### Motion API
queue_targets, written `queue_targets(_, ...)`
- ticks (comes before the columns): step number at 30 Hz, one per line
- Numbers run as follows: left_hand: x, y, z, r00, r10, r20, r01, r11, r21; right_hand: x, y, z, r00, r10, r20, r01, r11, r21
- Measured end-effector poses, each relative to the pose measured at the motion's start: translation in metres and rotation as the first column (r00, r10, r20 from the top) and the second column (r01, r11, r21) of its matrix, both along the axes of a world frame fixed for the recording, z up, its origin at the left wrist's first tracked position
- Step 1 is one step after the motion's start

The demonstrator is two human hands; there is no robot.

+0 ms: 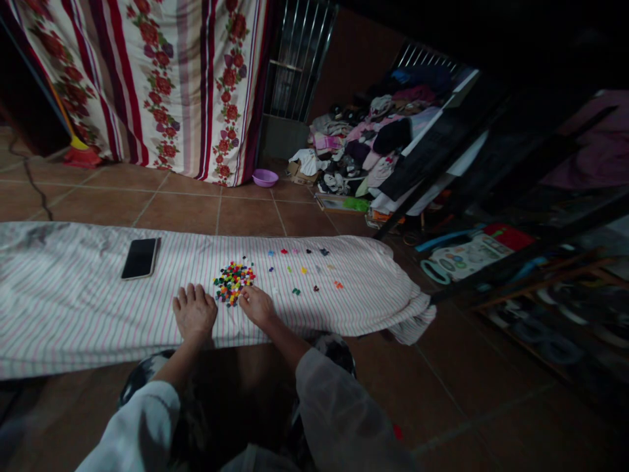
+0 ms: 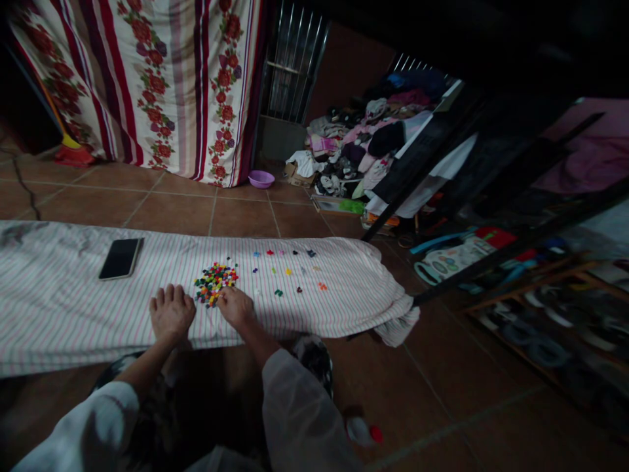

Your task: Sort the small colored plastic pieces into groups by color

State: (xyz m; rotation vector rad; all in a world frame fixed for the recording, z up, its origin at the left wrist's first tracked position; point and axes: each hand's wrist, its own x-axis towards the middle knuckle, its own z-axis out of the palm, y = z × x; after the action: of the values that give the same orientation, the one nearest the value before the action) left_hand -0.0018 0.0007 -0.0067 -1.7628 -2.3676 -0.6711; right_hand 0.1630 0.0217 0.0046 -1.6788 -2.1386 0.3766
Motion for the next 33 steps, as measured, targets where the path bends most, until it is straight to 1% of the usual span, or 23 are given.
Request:
queue_targets(3, -0.001, 0.001, -0.002, 1.000, -0.003, -0.019, 0.003, 1.000, -0.005, 0.010, 0.001, -0.007, 0.992, -0.017, -0.122, 0.019, 1.000, 0.009)
queue_targets(7, -0.003, 0.001, -0.004, 0.999, -0.003, -0.041, 0.002, 1.000, -0.004, 0.030, 0.005, -0.014, 0.966, -0.053, -0.253, 0.071, 0.995, 0.064)
queue_targets(13, -0.002, 0.001, -0.005, 0.998, 0.005, -0.055, -0.005, 1.000, -0.007, 0.068, 0.012, -0.015, 0.927, -0.214, -0.307, 0.266, 0.954, 0.139)
queue_targets(16, -0.002, 0.001, -0.004, 0.998, 0.013, -0.059, -0.014, 1.000, -0.010, 0.082, 0.013, -0.017, 0.916, -0.250, -0.313, 0.312, 0.936, 0.165)
queue_targets(20, -0.001, 0.001, -0.002, 0.998, 0.015, -0.063, -0.016, 1.000, -0.018, 0.089, 0.015, -0.026, 0.930, -0.235, -0.283, 0.288, 0.943, 0.165)
queue_targets(25, 0.000, 0.000, 0.003, 0.998, 0.013, -0.057, -0.015, 0.999, -0.030, 0.087, 0.021, -0.039, 0.935, -0.247, -0.255, 0.291, 0.945, 0.151)
queue_targets(28, 0.001, 0.000, 0.004, 0.998, 0.016, -0.066, -0.018, 0.999, -0.036, 0.085, 0.021, -0.044, 0.941, -0.228, -0.252, 0.279, 0.942, 0.188)
queue_targets(31, 0.001, 0.000, 0.004, 0.997, 0.016, -0.074, -0.018, 0.999, -0.034, 0.085, 0.017, -0.047, 0.948, -0.174, -0.267, 0.241, 0.939, 0.244)
queue_targets(33, 0.001, 0.000, 0.004, 0.997, 0.015, -0.078, -0.017, 0.999, -0.032, 0.085, 0.014, -0.049, 0.950, -0.150, -0.275, 0.223, 0.940, 0.259)
